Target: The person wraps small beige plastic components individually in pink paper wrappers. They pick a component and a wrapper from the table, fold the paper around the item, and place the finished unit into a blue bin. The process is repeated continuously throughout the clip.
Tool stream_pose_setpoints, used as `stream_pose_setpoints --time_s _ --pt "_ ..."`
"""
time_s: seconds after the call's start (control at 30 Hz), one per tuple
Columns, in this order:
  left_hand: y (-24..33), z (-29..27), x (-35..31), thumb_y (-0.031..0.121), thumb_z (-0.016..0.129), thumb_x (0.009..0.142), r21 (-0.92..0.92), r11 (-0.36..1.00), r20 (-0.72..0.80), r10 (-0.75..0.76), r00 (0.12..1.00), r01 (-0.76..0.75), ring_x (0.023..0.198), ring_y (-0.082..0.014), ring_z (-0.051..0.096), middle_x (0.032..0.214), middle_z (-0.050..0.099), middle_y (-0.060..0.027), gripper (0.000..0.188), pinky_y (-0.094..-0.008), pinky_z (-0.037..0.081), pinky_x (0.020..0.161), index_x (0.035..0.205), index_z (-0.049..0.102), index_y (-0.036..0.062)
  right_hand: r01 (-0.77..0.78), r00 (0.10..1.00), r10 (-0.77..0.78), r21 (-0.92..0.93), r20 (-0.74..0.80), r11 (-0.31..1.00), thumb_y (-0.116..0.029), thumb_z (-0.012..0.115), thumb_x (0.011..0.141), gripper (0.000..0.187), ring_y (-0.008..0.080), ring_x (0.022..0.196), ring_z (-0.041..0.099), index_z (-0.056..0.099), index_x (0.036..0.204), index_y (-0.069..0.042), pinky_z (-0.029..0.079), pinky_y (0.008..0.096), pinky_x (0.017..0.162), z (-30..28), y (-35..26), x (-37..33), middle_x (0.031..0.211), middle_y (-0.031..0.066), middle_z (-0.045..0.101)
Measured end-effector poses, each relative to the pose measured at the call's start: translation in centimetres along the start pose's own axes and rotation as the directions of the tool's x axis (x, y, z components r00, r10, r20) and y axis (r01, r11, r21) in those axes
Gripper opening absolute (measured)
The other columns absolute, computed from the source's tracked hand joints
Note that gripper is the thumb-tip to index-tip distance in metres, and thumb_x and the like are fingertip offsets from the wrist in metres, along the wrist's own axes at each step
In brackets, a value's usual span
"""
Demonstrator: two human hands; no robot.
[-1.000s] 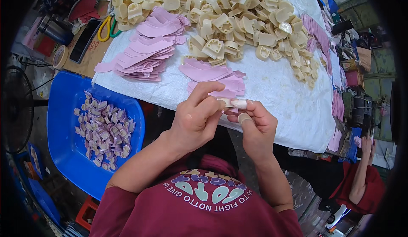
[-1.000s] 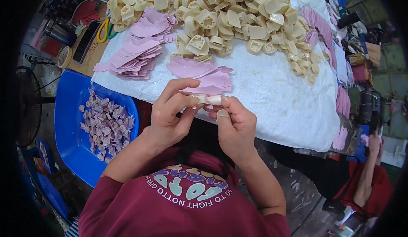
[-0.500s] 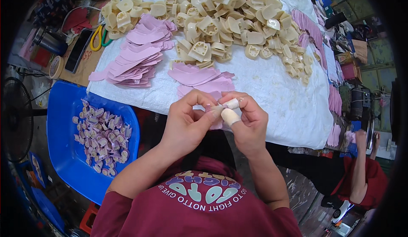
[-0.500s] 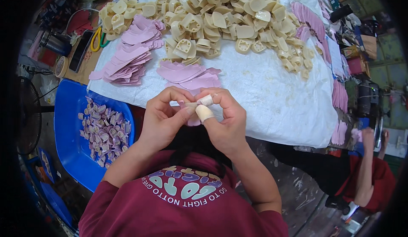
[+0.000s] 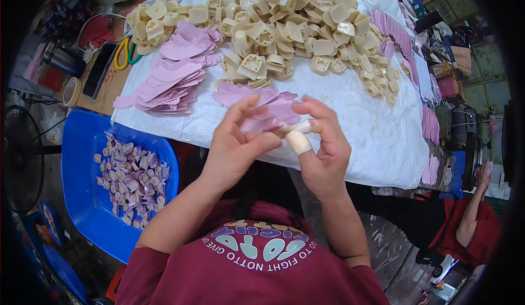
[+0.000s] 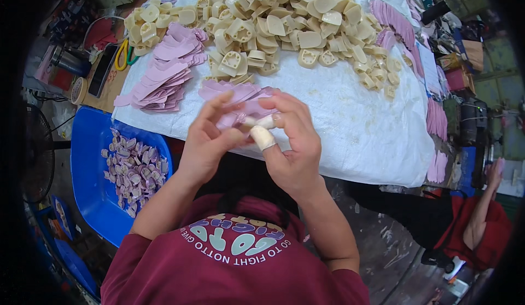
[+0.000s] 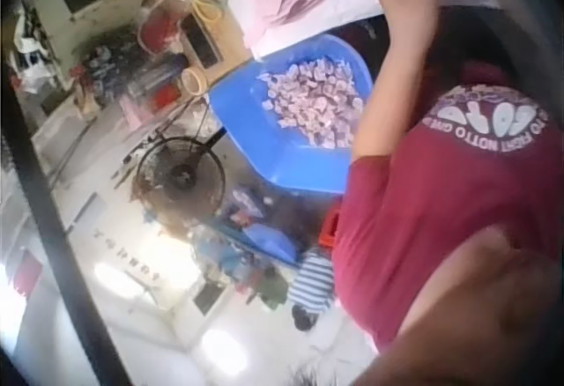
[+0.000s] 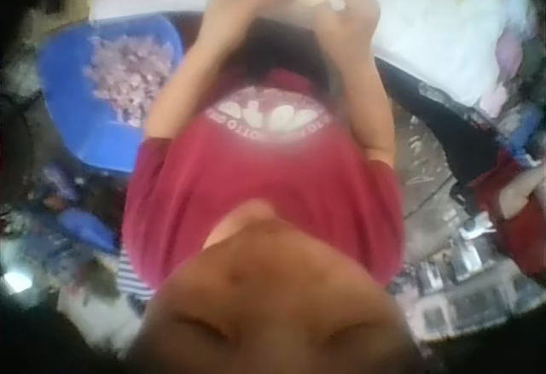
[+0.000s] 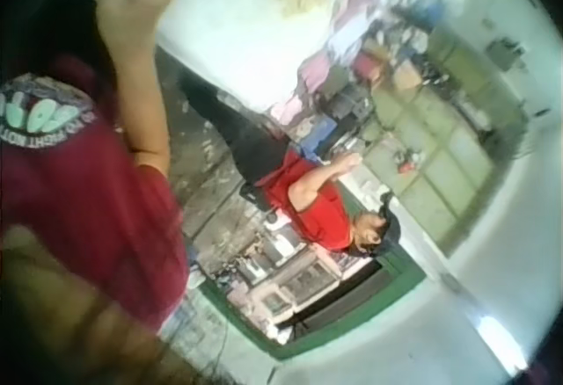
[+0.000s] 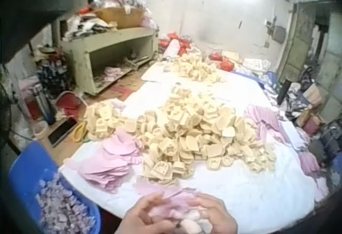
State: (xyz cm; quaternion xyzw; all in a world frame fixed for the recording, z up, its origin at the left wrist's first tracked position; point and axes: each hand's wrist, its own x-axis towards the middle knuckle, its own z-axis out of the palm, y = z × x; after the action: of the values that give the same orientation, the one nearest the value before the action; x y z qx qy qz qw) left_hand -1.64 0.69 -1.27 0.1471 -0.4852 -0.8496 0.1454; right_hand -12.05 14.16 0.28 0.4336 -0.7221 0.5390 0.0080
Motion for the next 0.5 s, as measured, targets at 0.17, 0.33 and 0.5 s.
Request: stream_pose_setpoints --time_s 0.17,0.33,0.5 --pt "0.3 1.2 -0.1 0.030 0.044 0.100 -0.688 0.649 0.108 -0.352 0.930 0.325 0.097 -0.0283 0.064 0.112 0.060 -0.0157 0.043 -0.0424 0.056 0.081 0.135 0.039 0.0048 0.079 0.996 -0.080 -0.039 -0.026 0.996 -0.002 0.068 0.078 0.022 0.0319 0.116 0.055 0.062 0.099 -0.001 0.041 0.0401 0.098 1.4 -0.2 -1.5 0.119 0.0153 0.060" --pt "0.8 1.2 -1.5 0.028 0.032 0.100 -0.488 0.833 0.082 -0.253 0.964 0.260 0.090 -0.0233 0.063 0.114 0.060 -0.0141 0.047 -0.0388 0.055 0.071 0.142 0.036 0.0056 -0.507 0.840 0.464 0.707 0.279 0.493 -0.003 0.057 0.088 0.047 0.0105 0.078 0.058 0.049 0.134 -0.003 0.046 0.0235 0.065 2.4 -1.2 -1.4 0.124 0.0152 0.058" --pt "1.0 2.4 -1.0 0.032 0.031 0.102 -0.401 0.908 -0.080 -0.164 0.983 0.119 0.085 -0.0141 0.059 0.107 0.059 -0.0087 0.048 -0.0240 0.049 0.064 0.142 0.037 0.0074 -0.614 0.765 0.491 0.703 0.417 0.358 -0.004 0.048 0.094 0.044 0.0030 0.057 0.049 0.046 0.138 -0.005 0.037 0.0174 0.047 3.0 -1.9 -1.4 0.087 -0.0016 0.060"
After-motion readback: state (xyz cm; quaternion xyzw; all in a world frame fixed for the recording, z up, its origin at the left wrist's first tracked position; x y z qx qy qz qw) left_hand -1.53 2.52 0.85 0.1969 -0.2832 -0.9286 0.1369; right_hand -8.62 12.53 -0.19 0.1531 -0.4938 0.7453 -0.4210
